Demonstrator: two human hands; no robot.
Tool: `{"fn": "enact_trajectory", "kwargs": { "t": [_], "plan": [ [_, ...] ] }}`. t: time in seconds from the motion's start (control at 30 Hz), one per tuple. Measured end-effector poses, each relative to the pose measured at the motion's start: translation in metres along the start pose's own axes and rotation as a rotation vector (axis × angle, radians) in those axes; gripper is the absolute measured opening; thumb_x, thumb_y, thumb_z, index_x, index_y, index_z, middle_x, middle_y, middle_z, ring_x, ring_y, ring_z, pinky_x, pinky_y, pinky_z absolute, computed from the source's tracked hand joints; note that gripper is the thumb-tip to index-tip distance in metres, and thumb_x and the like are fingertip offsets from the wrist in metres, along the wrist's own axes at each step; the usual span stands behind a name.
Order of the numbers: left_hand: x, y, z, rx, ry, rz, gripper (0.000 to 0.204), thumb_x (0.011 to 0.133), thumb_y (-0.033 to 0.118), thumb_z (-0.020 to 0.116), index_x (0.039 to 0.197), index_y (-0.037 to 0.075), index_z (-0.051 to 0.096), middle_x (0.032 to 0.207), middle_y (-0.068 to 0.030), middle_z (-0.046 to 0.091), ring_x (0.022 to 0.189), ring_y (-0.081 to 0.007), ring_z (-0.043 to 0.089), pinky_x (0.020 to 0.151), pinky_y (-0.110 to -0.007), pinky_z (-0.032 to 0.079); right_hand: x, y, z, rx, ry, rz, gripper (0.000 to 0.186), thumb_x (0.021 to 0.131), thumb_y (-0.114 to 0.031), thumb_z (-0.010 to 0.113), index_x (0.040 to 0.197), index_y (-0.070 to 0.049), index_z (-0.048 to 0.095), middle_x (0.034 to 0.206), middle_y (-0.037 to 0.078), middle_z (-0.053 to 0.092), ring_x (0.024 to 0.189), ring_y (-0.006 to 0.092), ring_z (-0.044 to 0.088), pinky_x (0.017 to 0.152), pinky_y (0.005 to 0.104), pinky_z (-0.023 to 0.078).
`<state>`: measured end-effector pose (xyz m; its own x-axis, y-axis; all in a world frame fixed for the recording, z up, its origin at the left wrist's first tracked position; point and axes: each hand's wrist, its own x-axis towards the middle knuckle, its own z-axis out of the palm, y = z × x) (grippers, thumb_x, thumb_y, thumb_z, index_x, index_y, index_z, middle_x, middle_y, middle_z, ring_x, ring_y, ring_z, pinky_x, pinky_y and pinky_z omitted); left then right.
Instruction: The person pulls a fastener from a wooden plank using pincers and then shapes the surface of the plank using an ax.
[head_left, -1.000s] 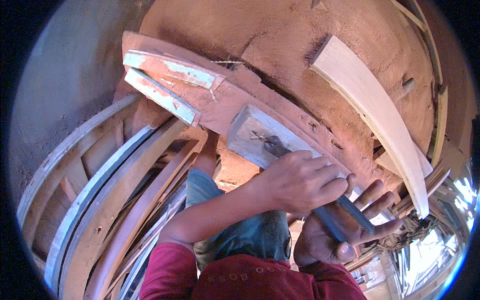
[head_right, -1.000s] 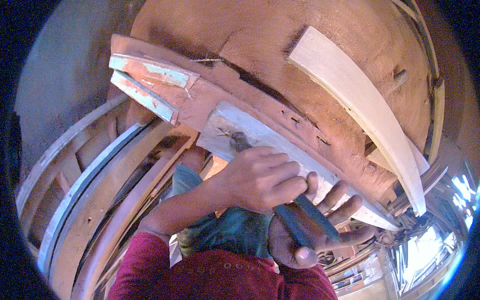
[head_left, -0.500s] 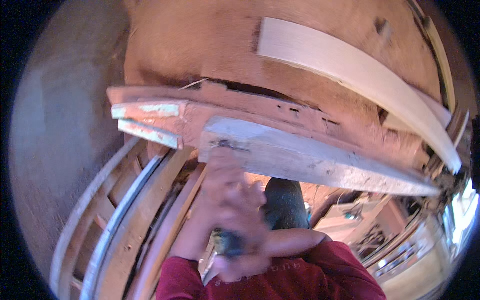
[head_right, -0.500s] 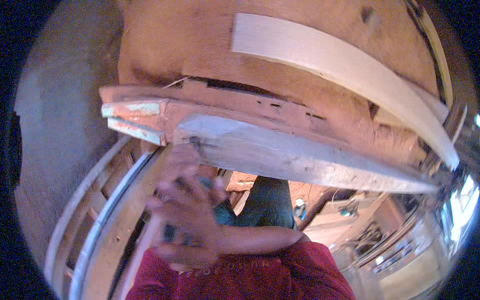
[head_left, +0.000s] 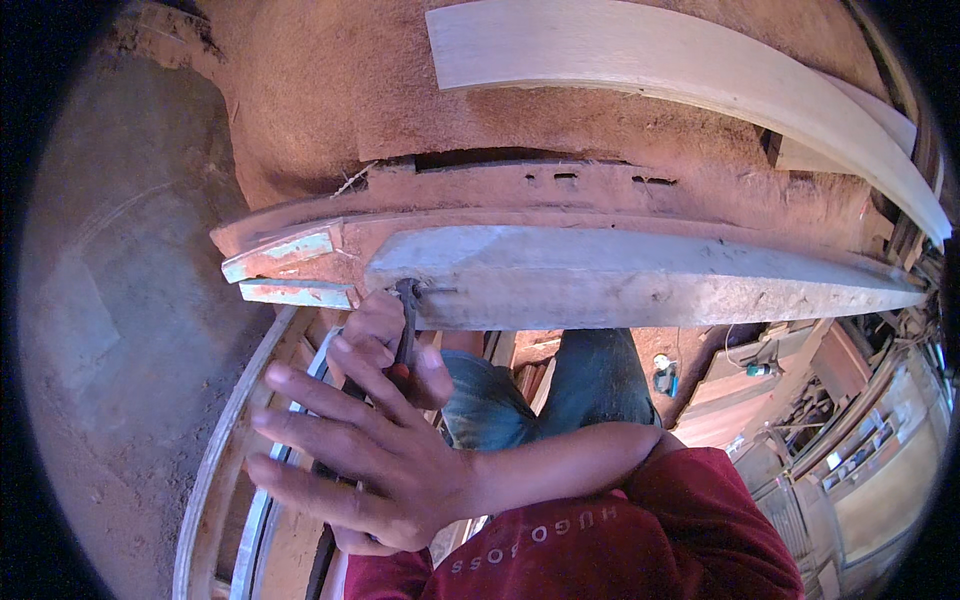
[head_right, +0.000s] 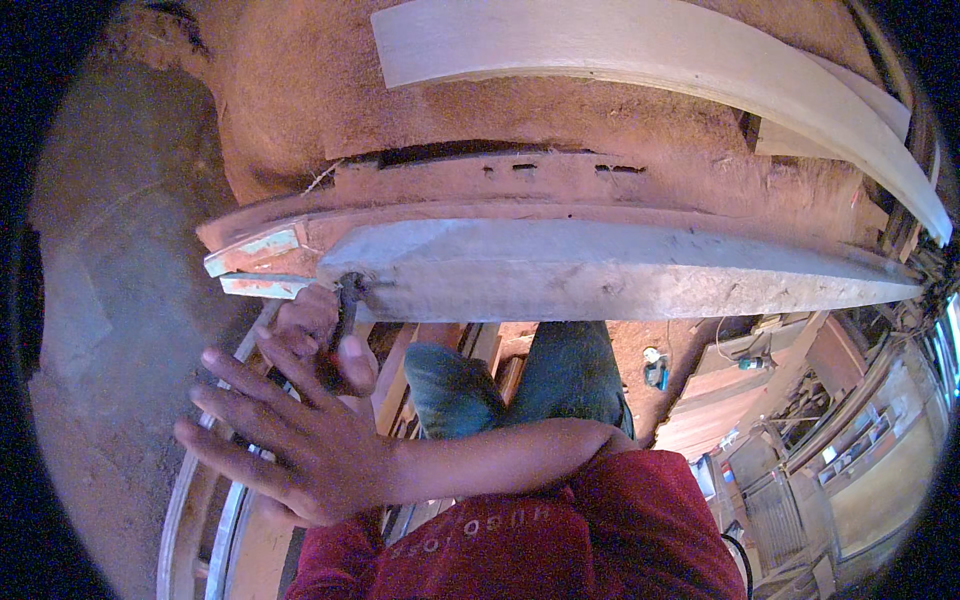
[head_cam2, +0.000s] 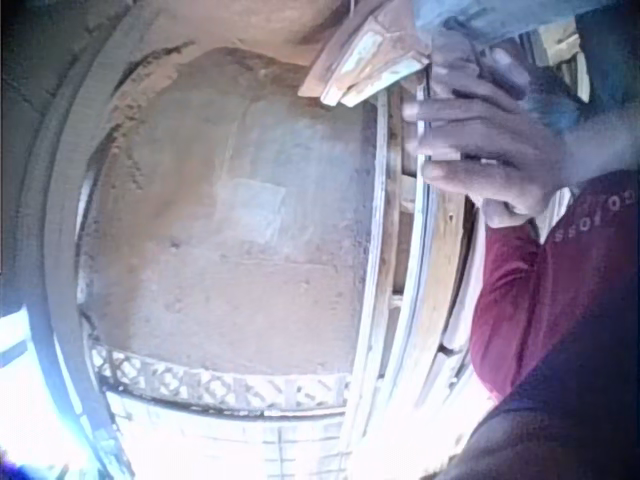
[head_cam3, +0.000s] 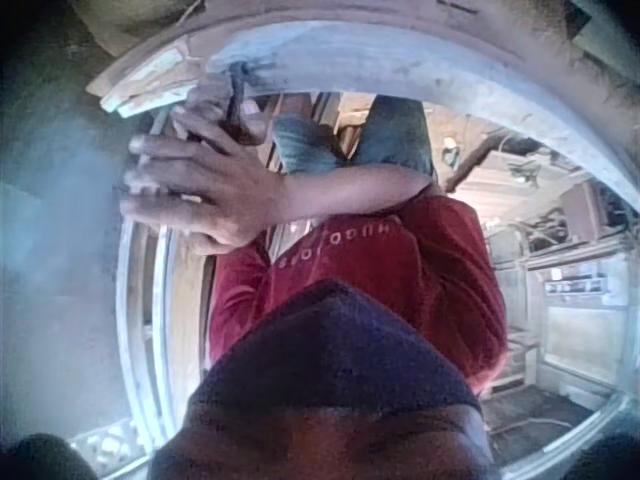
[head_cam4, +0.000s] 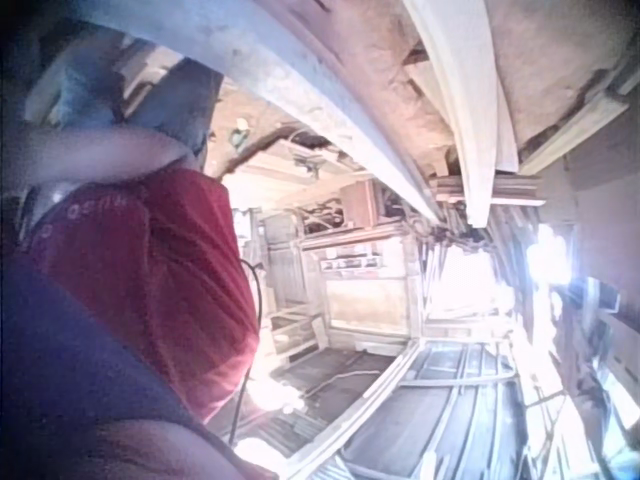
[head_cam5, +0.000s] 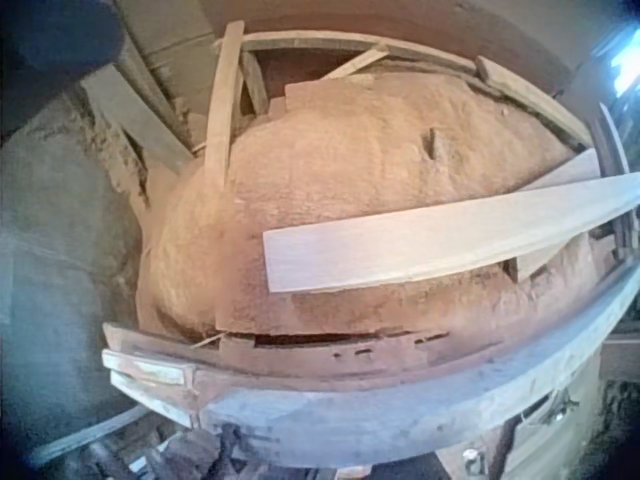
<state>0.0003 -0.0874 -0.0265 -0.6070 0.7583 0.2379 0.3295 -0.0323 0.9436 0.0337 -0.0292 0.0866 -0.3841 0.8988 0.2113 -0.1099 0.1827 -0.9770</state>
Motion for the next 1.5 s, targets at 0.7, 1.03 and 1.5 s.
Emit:
{"fn": "enact_trajectory", "kwargs": {
  "t": [0.7, 1.03, 1.5],
  "plan": [
    [0.007, -0.028, -0.03, -0.162, 0.066, -0.168, 0.018, 0.086, 0.006, 0.056, 0.086, 0.016, 0.041, 0.069, 0.0002, 0.038, 0.057, -0.015, 0.035, 0.055, -0.031, 0.035, 0.033, 0.02, 0.051, -0.228, -0.027, -0.226, 0.028, 0.06, -0.027, 0.067, 0.07, -0.007, 0.053, 0.065, 0.003, 0.041, 0.054, 0.0197, 0.047, 0.049, 0.0337, 0.035],
    [0.059, -0.03, -0.022, -0.924, 0.377, -0.39, 0.024, 0.082, 0.002, 0.056, 0.076, 0.018, 0.038, 0.061, 0.0033, 0.03, 0.052, -0.011, 0.028, 0.051, -0.028, 0.029, 0.03, 0.049, 0.119, -0.658, -0.264, -0.228, 0.017, 0.079, -0.022, 0.061, 0.072, -0.009, 0.053, 0.064, 0.006, 0.051, 0.057, 0.0198, 0.054, 0.053, 0.0349, 0.041],
    [0.089, -0.045, -0.031, -1.209, 0.509, -0.825, 0.025, 0.084, 0.005, 0.055, 0.064, 0.013, 0.041, 0.058, 0.0034, 0.029, 0.051, -0.0102, 0.029, 0.048, -0.024, 0.031, 0.045, 0.109, 0.181, -0.917, -0.62, 0.228, 0.028, 0.083, -0.021, 0.059, 0.101, -0.001, 0.068, 0.098, 0.016, 0.063, 0.095, 0.0274, 0.06, 0.075, 0.0462, 0.048]
  ]
}}
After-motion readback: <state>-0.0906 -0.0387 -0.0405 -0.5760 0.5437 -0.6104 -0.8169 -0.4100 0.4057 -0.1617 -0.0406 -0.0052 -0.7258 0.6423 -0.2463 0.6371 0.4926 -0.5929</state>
